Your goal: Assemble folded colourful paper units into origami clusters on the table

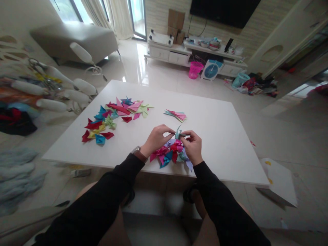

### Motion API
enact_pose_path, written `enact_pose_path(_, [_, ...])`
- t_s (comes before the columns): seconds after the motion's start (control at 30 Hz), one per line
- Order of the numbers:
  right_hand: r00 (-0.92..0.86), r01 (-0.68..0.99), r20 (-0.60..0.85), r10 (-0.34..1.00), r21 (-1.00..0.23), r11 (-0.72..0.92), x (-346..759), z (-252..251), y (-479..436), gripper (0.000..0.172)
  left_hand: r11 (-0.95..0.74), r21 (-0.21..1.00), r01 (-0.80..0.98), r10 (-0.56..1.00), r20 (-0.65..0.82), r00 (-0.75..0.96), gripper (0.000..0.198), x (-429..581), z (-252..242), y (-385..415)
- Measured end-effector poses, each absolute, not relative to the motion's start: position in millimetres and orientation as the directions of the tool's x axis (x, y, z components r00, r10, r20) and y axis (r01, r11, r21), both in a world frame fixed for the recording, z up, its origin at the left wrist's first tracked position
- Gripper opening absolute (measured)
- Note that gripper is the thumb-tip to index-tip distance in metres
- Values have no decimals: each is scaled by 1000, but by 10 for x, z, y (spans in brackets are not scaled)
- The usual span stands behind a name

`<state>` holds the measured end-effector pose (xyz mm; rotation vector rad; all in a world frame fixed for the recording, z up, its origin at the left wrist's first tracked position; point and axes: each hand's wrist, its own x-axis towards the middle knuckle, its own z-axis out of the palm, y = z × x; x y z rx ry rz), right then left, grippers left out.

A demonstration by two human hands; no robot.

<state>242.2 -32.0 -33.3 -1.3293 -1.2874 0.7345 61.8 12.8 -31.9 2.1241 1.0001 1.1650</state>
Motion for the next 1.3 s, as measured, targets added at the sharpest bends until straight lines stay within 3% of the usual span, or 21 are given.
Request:
enact_pose_path(0.4, [207, 312, 223, 953, -938, 151, 2410, -339, -314, 6, -606, 709, 360, 789, 476, 389, 11, 618, -343, 116])
enact_pose_path(0.63, [213, 380, 345, 914, -891, 248, 2430, -310, -349, 2, -587, 711, 387, 808, 482, 339, 7, 673, -265, 71])
enact_pose_path(0.87, [148, 424, 408, 901, -849, 315, 2428, -339, -346, 7, -547, 766, 337, 830, 443, 338, 5, 688, -327, 83])
enact_pose_path(0.97, [125, 442, 413, 902, -837, 322, 2413, -311, -347, 19, -534, 771, 347, 841, 442, 312, 6, 680, -331, 106])
enact_pose_path(1.1, [203, 402, 394, 896, -868, 291, 2414, -275, -342, 36, -532, 774, 344, 843, 443, 306, 8, 654, -306, 129])
enact_pose_path(1.3, [294, 246, 272, 916, -948, 202, 2467, -301, -315, 20, -546, 774, 322, 831, 452, 324, 9, 630, -298, 111])
